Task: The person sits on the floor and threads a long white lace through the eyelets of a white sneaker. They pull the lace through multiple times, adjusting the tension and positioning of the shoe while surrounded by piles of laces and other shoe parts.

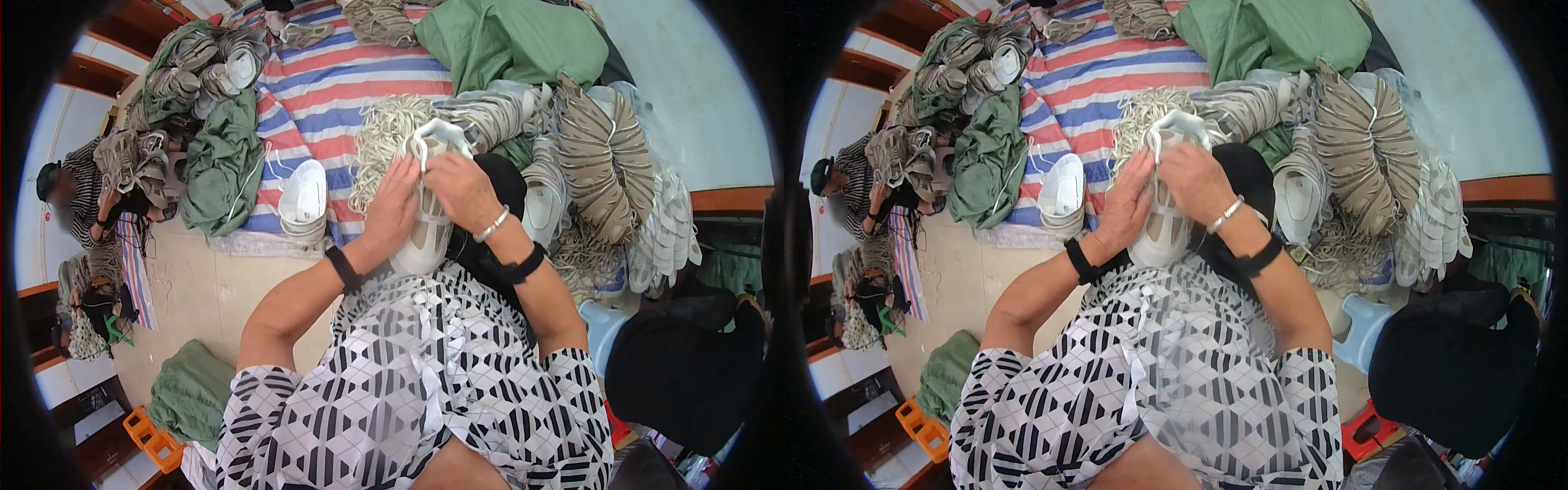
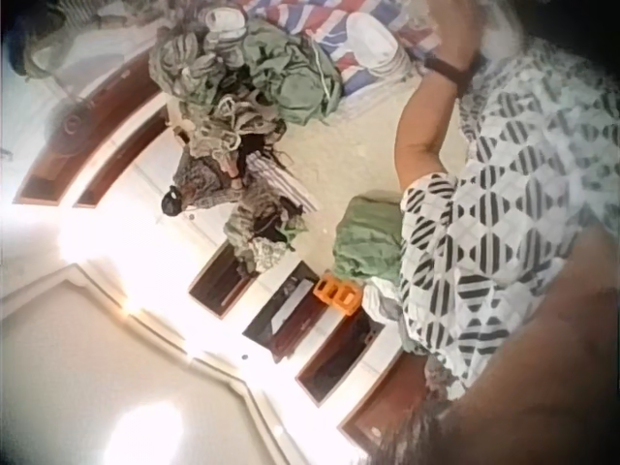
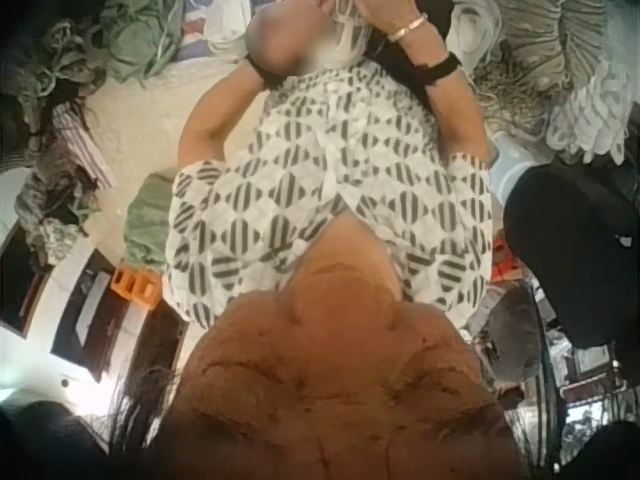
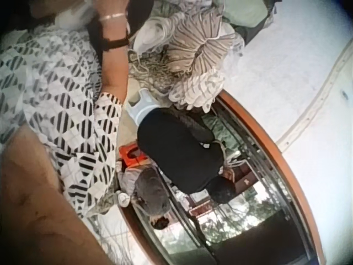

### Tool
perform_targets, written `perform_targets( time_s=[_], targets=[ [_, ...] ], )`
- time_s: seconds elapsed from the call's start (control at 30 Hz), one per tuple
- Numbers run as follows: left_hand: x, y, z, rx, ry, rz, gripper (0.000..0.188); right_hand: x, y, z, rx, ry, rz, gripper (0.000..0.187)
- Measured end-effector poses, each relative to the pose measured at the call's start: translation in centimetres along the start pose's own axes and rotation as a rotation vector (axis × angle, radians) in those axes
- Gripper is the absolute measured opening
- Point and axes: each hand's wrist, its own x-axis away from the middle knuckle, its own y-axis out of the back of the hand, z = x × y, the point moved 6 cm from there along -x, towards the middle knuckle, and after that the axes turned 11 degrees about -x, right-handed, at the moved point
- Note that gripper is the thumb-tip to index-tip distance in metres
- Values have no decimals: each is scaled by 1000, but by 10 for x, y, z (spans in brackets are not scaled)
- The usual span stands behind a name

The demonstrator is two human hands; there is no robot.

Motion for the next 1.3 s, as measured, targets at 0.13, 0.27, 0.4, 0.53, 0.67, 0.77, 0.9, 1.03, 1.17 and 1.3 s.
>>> perform_targets(
  time_s=[0.13,0.27,0.4,0.53,0.67,0.77,0.9,1.03,1.17,1.3],
  targets=[
    [-3,10,-11,-126,-61,-39,62,4,15,-14,-398,-305,-159,11],
    [-4,17,-9,-161,-54,-4,65,58,8,-19,-587,-845,-259,13],
    [-6,14,-3,-49,-32,59,67,80,-13,-4,-539,-809,-159,11],
    [-5,11,-1,16,22,36,71,81,-15,-2,-449,-831,-197,7],
    [-1,9,-6,25,65,-27,74,77,-9,0,-435,-881,-196,8],
    [0,7,-8,7,81,-58,76,84,-17,-4,-501,-1040,-135,8],
    [1,5,-6,6,71,-70,78,75,-20,0,-281,-771,-120,6],
    [2,3,-3,0,52,-90,78,75,-28,-2,-317,-730,-182,7],
    [3,2,1,-10,25,-98,78,89,-43,-10,-908,-1080,-396,9],
    [3,2,0,2,-1,-106,78,86,-34,1,-603,-1005,-304,9]
  ],
)
